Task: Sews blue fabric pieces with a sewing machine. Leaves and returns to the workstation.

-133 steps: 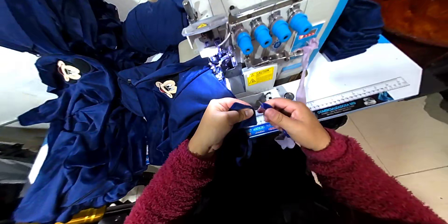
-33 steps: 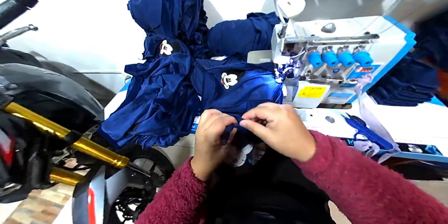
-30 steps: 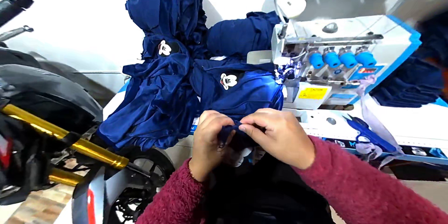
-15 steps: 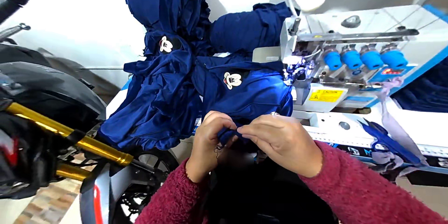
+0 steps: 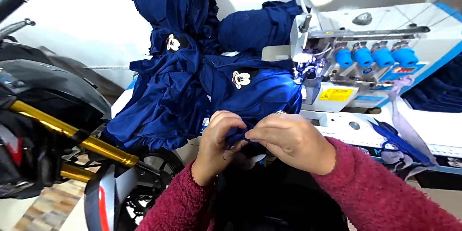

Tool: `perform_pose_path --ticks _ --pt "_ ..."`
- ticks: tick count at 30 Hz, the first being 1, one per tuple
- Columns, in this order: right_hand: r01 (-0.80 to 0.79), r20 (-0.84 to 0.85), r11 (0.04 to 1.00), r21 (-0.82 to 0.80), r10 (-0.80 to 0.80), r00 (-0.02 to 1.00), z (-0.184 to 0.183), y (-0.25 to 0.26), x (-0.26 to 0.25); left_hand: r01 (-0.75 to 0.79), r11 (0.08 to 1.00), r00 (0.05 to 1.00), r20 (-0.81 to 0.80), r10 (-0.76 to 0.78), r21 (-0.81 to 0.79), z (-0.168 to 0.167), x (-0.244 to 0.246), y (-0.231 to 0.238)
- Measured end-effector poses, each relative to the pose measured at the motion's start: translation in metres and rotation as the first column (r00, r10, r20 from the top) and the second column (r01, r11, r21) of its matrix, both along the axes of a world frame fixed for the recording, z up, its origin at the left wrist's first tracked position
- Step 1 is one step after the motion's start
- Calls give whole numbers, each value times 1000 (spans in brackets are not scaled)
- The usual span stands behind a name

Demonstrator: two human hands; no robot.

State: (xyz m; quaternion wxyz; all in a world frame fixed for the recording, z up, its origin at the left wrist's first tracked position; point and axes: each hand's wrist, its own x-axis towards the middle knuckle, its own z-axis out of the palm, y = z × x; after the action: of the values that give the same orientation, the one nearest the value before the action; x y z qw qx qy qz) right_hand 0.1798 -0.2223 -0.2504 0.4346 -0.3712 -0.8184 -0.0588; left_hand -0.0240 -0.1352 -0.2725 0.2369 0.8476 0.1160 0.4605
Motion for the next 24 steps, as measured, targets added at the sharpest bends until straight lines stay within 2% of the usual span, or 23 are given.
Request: perform_pose_path --ticks 5,9,12,17,21,24 --pt "13 77 1000 27 -15 997 3 -2 -4 57 998 998 -34 -56 36 3 -2 -2" --pt "77 123 997 24 -80 989 2 -2 -11 23 994 999 42 -18 -110 -4 -4 -8" --pt "161 51 987 15 -161 986 -4 -1 -16 62 972 990 137 -32 -225 -9 -7 -10" --pt "306 -150 942 137 -286 946 -24 -7 -22 75 964 970 244 -11 -257 -12 -14 -12" --pt "245 -57 969 27 -243 968 -50 -5 -26 76 963 964 264 -5 -258 -11 -18 -14" --pt "163 -34 979 -119 -168 985 -50 -2 -20 44 972 979 206 5 -233 -5 -22 -15"
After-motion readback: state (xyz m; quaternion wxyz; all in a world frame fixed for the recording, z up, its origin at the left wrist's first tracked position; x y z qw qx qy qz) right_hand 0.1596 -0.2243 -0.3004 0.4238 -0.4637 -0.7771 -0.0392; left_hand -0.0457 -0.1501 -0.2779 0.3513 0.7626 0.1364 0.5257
